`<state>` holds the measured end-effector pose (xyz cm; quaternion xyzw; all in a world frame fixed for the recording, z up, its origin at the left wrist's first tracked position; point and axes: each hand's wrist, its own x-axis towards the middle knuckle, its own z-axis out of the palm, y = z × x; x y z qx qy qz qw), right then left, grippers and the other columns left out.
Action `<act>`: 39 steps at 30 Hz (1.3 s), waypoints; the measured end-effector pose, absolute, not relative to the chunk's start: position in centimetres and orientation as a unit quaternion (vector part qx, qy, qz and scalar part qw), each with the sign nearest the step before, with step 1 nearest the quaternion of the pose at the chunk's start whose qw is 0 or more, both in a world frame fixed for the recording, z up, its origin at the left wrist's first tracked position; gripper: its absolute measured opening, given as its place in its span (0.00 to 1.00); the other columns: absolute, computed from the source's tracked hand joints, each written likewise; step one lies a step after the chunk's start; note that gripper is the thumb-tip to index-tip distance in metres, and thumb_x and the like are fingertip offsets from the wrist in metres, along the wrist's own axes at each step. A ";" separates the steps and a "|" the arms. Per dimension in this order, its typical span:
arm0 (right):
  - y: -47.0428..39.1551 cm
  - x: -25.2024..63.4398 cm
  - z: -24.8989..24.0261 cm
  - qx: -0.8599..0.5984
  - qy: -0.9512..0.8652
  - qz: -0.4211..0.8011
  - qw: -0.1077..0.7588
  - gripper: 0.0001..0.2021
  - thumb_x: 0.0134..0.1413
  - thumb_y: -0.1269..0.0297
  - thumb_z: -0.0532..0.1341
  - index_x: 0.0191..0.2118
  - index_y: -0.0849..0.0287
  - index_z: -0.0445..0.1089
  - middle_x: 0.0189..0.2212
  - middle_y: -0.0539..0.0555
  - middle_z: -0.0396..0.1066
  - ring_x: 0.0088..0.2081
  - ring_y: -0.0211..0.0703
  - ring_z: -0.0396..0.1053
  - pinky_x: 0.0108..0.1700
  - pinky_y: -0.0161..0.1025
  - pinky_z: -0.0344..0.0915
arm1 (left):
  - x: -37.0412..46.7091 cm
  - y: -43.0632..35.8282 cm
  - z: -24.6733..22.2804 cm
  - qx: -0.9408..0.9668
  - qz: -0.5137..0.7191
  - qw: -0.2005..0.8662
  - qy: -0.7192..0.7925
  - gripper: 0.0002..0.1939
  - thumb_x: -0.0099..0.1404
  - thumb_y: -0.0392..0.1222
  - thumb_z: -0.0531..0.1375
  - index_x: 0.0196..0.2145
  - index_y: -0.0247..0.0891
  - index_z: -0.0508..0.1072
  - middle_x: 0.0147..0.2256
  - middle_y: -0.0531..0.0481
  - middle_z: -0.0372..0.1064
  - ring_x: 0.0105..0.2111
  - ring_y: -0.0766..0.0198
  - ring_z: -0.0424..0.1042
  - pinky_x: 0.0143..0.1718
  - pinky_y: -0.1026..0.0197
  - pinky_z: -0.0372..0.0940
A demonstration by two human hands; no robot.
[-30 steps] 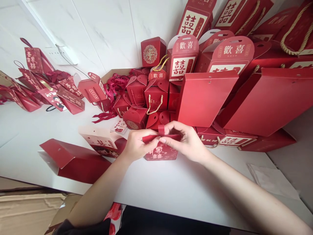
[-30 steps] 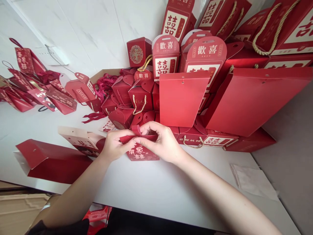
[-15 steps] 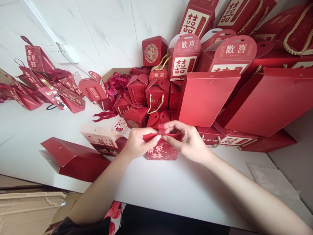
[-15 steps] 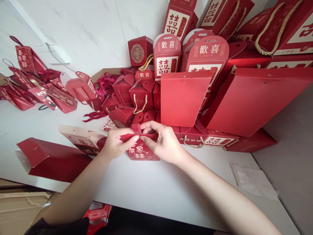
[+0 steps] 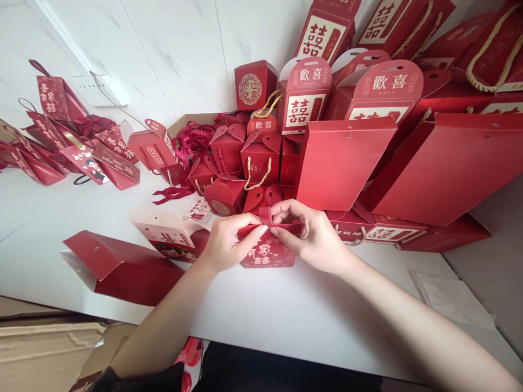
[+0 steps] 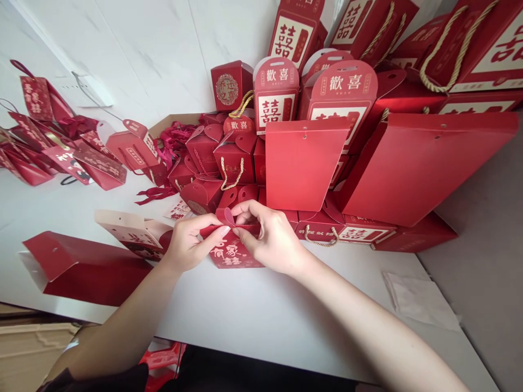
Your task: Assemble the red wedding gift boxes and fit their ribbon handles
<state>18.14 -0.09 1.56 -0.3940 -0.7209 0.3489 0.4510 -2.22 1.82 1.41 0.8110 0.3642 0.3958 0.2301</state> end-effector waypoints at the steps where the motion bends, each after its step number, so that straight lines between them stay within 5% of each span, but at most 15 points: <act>1: 0.0 18.2 1.5 -0.388 -0.720 0.359 0.450 0.11 0.58 0.71 0.62 0.46 0.55 0.69 0.38 0.51 0.74 0.42 0.42 0.74 0.44 0.38 0.70 | -2.3 1.9 1.5 0.813 0.390 0.234 0.363 0.07 0.66 0.38 0.60 0.31 0.35 0.76 0.27 0.52 0.74 0.26 0.67 0.70 0.30 0.65 0.63; 9: 0.5 19.0 1.6 -0.393 -0.696 0.411 0.438 0.13 0.61 0.63 0.63 0.51 0.53 0.68 0.37 0.51 0.75 0.38 0.42 0.73 0.39 0.40 0.70 | -3.0 2.4 1.5 0.783 0.361 0.355 0.362 0.15 0.71 0.45 0.54 0.31 0.34 0.71 0.22 0.54 0.61 0.23 0.69 0.59 0.26 0.65 0.56; 14: 0.5 19.7 2.4 -0.330 -0.751 0.312 0.479 0.01 0.64 0.68 0.61 0.40 0.56 0.69 0.38 0.52 0.71 0.40 0.41 0.70 0.43 0.41 0.69 | -2.9 2.4 1.2 0.759 0.392 0.392 0.340 0.14 0.71 0.45 0.54 0.43 0.33 0.76 0.32 0.48 0.71 0.31 0.62 0.69 0.34 0.63 0.63; 20: 0.4 19.2 1.9 -0.294 -0.829 0.142 0.454 0.06 0.63 0.69 0.62 0.43 0.53 0.74 0.43 0.56 0.67 0.47 0.47 0.67 0.48 0.48 0.69 | -1.9 1.8 1.4 0.749 0.400 0.362 0.385 0.20 0.70 0.48 0.57 0.23 0.34 0.67 0.21 0.54 0.54 0.23 0.70 0.55 0.25 0.65 0.52; 28: 0.3 18.3 0.8 -0.307 -0.843 -0.026 0.440 0.11 0.64 0.73 0.59 0.45 0.52 0.75 0.51 0.59 0.69 0.51 0.51 0.67 0.49 0.49 0.69 | -1.7 1.7 1.5 0.738 0.415 0.324 0.422 0.24 0.70 0.48 0.57 0.20 0.35 0.56 0.20 0.55 0.45 0.22 0.71 0.49 0.23 0.64 0.47; 35: 0.5 18.5 1.0 -0.299 -0.866 0.007 0.401 0.13 0.65 0.74 0.56 0.45 0.54 0.75 0.52 0.61 0.67 0.54 0.54 0.65 0.51 0.53 0.66 | -1.8 1.8 1.4 0.764 0.401 0.275 0.424 0.23 0.70 0.47 0.56 0.20 0.34 0.61 0.19 0.56 0.47 0.22 0.71 0.50 0.23 0.63 0.48; 39: 0.7 18.9 1.3 -0.289 -0.823 0.201 0.445 0.10 0.67 0.72 0.56 0.44 0.54 0.73 0.51 0.58 0.67 0.52 0.48 0.68 0.52 0.49 0.67 | -1.9 1.9 1.4 0.763 0.403 0.284 0.417 0.22 0.70 0.47 0.56 0.21 0.34 0.65 0.19 0.56 0.51 0.21 0.71 0.52 0.23 0.64 0.49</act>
